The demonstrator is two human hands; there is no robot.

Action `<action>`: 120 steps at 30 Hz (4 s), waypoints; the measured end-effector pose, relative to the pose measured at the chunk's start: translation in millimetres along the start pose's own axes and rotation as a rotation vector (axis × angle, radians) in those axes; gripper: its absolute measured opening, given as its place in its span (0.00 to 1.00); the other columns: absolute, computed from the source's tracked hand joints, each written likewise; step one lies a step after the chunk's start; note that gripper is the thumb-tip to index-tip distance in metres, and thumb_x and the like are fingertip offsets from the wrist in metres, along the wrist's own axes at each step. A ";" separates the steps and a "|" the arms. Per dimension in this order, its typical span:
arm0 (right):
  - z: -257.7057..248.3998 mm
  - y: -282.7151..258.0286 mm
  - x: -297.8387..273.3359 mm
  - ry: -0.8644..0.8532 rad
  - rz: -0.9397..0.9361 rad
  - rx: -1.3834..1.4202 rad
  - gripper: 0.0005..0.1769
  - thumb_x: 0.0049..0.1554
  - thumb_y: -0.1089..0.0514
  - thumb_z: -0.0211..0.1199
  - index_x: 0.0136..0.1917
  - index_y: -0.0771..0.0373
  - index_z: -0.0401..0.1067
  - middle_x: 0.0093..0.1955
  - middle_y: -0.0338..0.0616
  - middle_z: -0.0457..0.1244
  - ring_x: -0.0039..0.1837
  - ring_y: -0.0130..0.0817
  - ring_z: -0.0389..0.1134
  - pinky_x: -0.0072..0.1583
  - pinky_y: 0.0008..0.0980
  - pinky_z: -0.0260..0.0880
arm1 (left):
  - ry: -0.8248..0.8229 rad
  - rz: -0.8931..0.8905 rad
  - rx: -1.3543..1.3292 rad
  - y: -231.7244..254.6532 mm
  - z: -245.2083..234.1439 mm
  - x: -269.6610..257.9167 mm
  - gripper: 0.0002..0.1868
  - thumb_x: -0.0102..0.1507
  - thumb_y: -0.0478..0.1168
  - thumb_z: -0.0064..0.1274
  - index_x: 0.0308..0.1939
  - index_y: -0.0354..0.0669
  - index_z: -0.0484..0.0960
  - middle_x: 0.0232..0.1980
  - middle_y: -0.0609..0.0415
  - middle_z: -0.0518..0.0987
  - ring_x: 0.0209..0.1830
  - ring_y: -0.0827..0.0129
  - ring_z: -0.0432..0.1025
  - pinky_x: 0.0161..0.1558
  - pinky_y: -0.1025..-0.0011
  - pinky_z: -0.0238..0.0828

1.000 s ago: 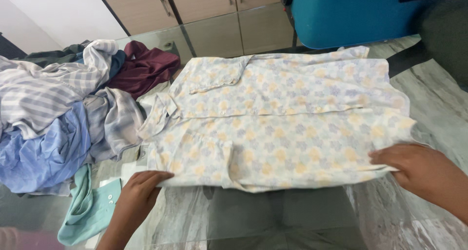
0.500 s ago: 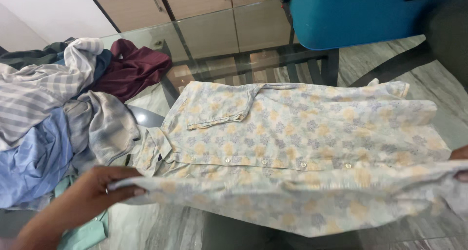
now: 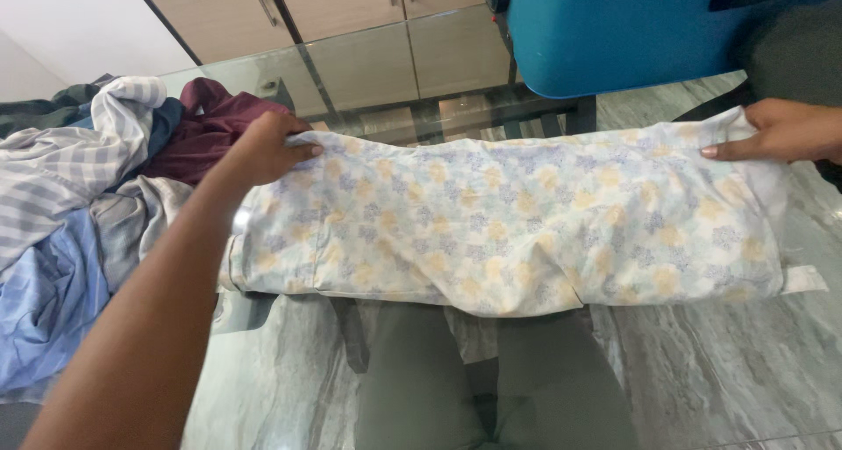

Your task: The person folds a patterned shirt on a glass table, then picks up a striped shirt, buttons it, and folds it. The person handles the shirts by hand, smoothing and aligning them before folding.

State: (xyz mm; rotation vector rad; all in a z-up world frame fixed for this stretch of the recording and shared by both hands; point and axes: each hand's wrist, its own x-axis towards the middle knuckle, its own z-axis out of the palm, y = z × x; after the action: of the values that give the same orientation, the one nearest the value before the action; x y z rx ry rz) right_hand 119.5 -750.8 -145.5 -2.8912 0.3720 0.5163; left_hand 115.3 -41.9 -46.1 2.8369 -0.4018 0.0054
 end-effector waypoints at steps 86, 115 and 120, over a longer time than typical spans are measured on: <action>119.1 -369.8 -148.3 0.350 -0.773 0.228 0.42 0.63 0.30 0.42 0.83 0.50 0.46 0.85 0.43 0.41 0.85 0.45 0.36 0.79 0.54 0.33 | 0.316 0.213 -0.029 115.6 174.5 -58.8 0.36 0.66 0.57 0.47 0.75 0.49 0.66 0.80 0.48 0.59 0.81 0.50 0.48 0.76 0.45 0.38; 139.7 -376.4 -147.4 0.352 -0.747 -0.042 0.46 0.53 0.16 0.43 0.80 0.31 0.51 0.85 0.51 0.35 0.84 0.56 0.28 0.77 0.62 0.25 | 1.010 -0.728 -1.957 81.8 114.4 -180.4 0.44 0.62 0.41 0.53 0.75 0.42 0.43 0.75 0.44 0.60 0.76 0.55 0.57 0.70 0.49 0.56; 142.0 -376.5 -148.3 0.344 -0.761 -0.036 0.45 0.52 0.17 0.46 0.78 0.31 0.53 0.85 0.50 0.35 0.84 0.53 0.30 0.77 0.61 0.26 | 0.835 -0.776 -2.032 47.9 102.0 -136.2 0.34 0.61 0.42 0.57 0.68 0.37 0.62 0.67 0.43 0.72 0.67 0.51 0.69 0.62 0.45 0.66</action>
State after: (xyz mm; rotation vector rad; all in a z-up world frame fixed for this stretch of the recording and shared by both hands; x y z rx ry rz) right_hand 43.5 -329.6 -173.2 -2.8398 -0.6847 -0.1036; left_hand -32.2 -76.8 -137.1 0.6628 0.6014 0.3541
